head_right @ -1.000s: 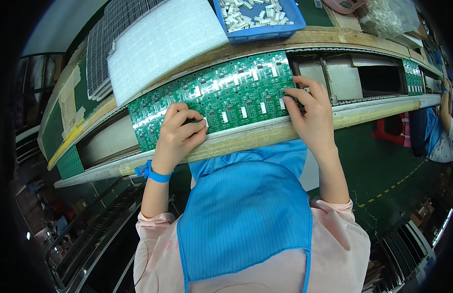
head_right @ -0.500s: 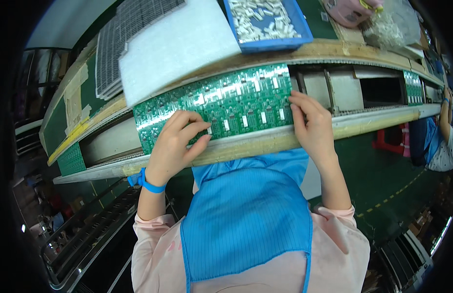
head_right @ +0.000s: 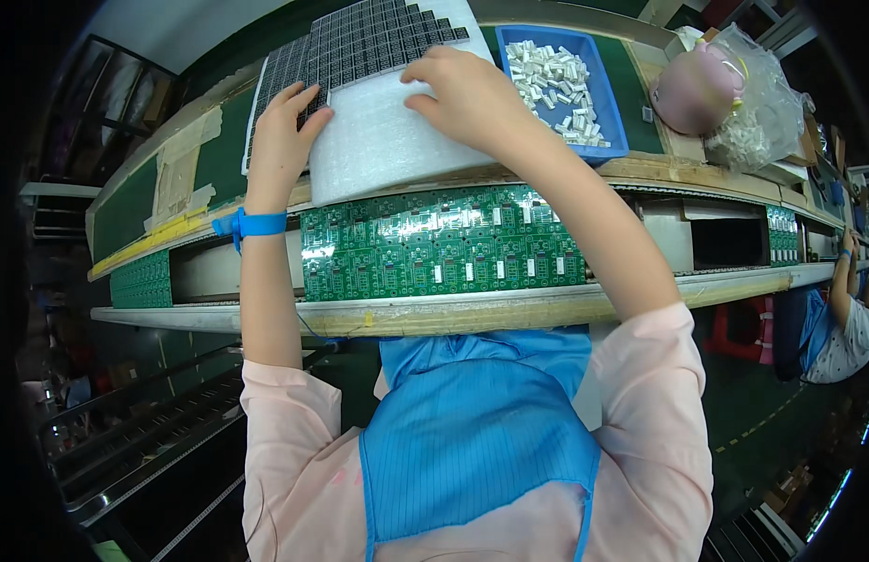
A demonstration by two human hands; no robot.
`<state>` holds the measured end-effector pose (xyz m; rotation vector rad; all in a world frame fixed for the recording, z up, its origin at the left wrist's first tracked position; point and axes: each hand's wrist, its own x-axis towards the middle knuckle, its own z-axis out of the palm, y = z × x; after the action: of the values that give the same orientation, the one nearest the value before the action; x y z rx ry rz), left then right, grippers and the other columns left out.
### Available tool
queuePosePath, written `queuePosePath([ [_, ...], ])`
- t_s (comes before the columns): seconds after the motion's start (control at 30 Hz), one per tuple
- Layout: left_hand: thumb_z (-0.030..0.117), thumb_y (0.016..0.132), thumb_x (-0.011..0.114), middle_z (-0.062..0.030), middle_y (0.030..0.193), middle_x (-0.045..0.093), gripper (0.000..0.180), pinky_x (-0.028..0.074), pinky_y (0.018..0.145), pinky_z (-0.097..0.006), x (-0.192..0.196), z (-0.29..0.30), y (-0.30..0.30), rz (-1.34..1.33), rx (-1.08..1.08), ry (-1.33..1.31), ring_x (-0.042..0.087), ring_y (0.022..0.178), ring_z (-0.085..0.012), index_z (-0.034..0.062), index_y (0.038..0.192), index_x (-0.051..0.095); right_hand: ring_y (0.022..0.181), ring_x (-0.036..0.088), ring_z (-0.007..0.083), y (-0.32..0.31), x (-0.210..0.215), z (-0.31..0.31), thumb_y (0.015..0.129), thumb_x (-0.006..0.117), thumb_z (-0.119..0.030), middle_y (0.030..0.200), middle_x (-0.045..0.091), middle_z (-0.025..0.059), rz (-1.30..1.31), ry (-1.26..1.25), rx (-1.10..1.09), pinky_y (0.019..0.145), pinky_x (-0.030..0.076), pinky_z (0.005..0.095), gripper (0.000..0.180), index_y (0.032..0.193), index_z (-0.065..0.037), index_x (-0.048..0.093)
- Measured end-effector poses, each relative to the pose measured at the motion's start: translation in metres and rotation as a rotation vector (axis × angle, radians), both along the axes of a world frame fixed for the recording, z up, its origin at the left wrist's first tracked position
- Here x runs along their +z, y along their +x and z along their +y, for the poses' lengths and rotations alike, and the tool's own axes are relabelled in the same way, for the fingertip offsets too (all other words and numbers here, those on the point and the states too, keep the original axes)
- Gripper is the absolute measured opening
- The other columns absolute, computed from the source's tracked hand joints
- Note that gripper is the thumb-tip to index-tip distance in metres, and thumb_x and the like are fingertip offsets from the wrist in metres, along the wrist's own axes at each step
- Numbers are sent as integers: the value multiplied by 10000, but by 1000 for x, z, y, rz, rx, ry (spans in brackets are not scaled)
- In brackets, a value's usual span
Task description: The person assembles green circuit boards by hand, picking small white and black electronic components from a blue tray and inserting them into designated slots on the boards. The person works at a factory workstation, handling the components one by one and placing them onto the circuit boards which are arranged on a wooden jig.
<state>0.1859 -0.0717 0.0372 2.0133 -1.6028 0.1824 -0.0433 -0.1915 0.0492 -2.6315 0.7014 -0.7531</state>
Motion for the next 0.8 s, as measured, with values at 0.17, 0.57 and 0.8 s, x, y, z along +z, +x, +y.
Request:
queuePosePath([
  [0.17,236,911,688,-233,1042,712,293,568,833,-431,4,3,-1,-139,-8,86,698,955,-383,-30,1030,721,942,700,325,42,-17,-18,889,730,-266,1040,667,135,5,-198,-124,856,565,438,275,1093,-81,735],
  [0.57,197,856,660,-227,753,711,225,592,665,-460,11,-18,-41,-278,306,61,719,723,-414,0,774,733,908,705,379,49,-30,-36,896,697,-185,1039,655,216,125,-319,-202,803,572,471,181,960,-22,741],
  [0.8,180,829,655,-223,739,706,223,594,655,-450,5,-28,-39,-299,362,-34,722,715,-396,4,710,721,826,728,334,44,-31,-43,836,659,-36,932,644,177,229,-555,-82,745,609,390,94,905,17,694],
])
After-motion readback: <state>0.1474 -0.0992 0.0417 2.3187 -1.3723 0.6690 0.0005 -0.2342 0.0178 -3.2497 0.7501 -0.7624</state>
